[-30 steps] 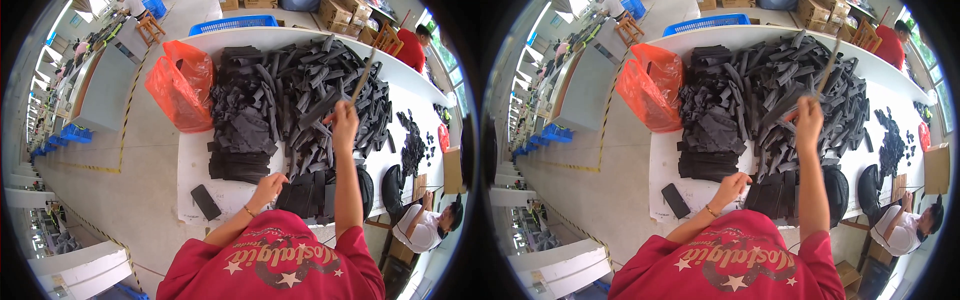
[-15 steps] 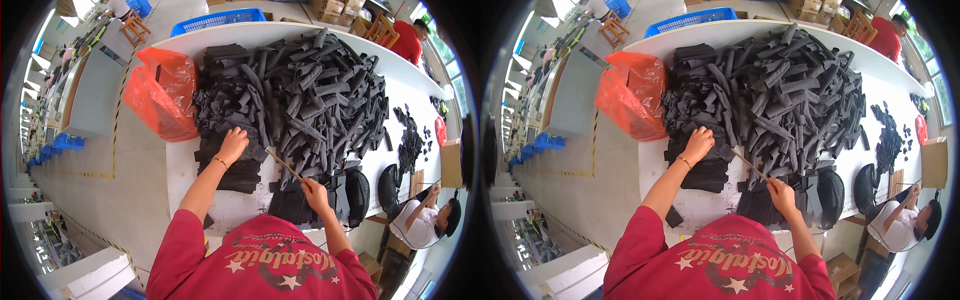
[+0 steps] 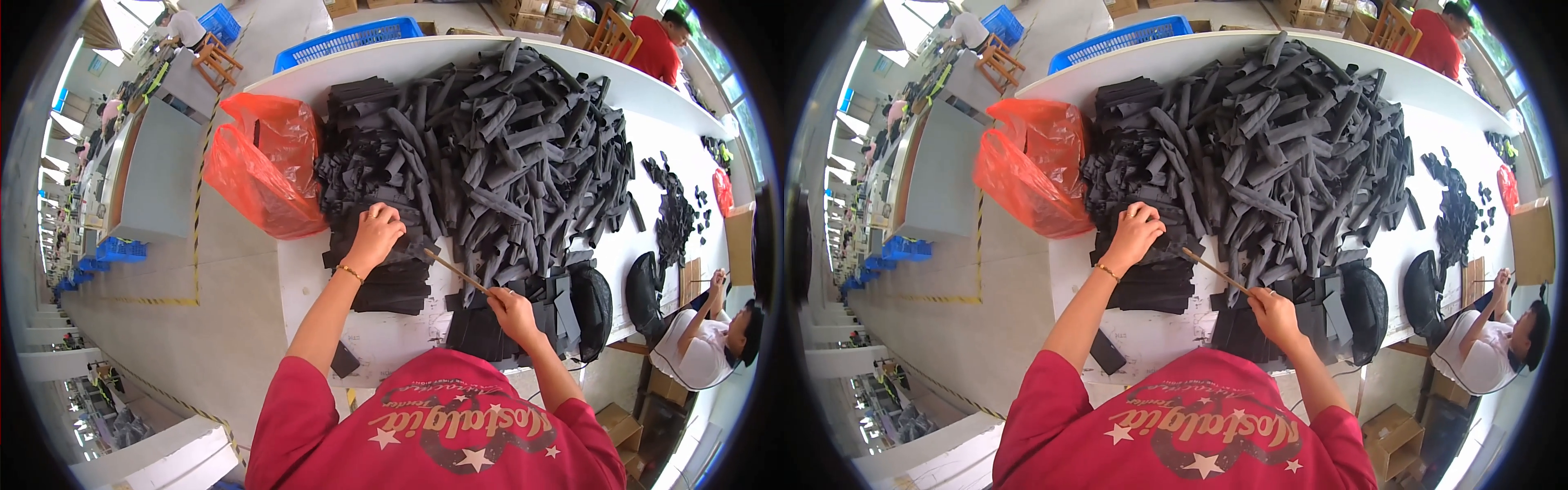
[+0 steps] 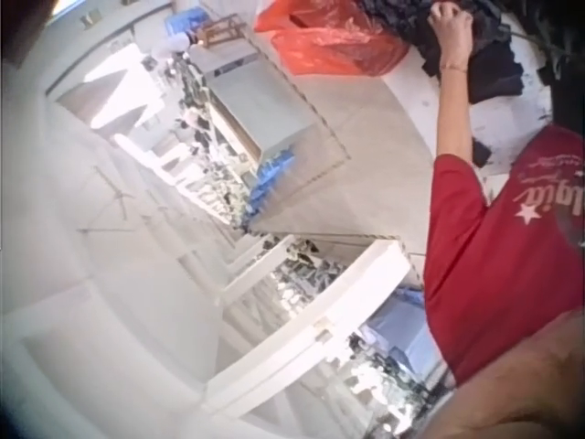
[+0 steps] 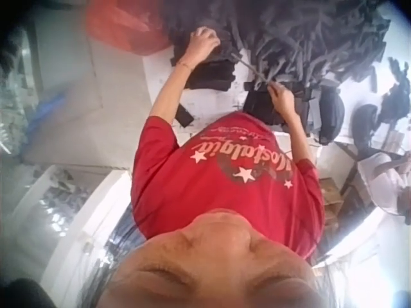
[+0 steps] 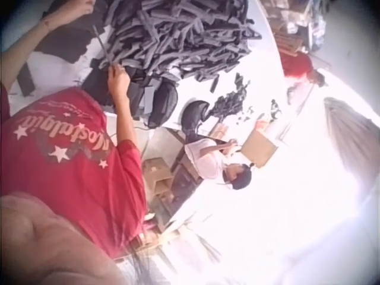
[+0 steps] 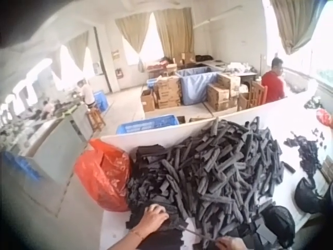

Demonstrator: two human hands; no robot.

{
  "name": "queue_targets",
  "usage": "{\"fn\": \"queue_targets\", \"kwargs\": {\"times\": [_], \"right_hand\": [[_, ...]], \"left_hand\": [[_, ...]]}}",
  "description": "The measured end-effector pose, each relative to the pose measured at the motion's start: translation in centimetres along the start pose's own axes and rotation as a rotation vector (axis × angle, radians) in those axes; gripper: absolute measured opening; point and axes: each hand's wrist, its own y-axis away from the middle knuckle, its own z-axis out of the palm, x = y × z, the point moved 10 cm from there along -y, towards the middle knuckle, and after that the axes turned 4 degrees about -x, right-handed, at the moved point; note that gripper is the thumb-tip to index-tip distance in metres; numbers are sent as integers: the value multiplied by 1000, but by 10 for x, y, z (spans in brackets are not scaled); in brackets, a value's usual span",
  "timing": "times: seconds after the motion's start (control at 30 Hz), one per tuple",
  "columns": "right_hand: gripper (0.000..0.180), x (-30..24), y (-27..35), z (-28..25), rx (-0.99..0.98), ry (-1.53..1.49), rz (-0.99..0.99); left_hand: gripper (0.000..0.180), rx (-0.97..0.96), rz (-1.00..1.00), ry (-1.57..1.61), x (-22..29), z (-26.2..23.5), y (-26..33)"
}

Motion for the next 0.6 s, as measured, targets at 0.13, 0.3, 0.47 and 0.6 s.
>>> {"fn": "queue_targets", "kwargs": {"times": [0.13, 0.3, 0.47, 0.6], "right_hand": [[15, -14, -1, -3, 19, -5, -72], [16, -18, 4, 2, 2, 38, -102], [19, -38, -3, 15, -19, 19, -69], [27, -48, -12, 42, 27, -330, -59]], "left_hand": [[6, 4, -30, 43, 12, -15, 7], [5, 43, -30, 107, 28, -29, 17], [5, 46, 67, 86, 73, -32, 29], [25, 274, 110, 122, 146, -70, 47]]}}
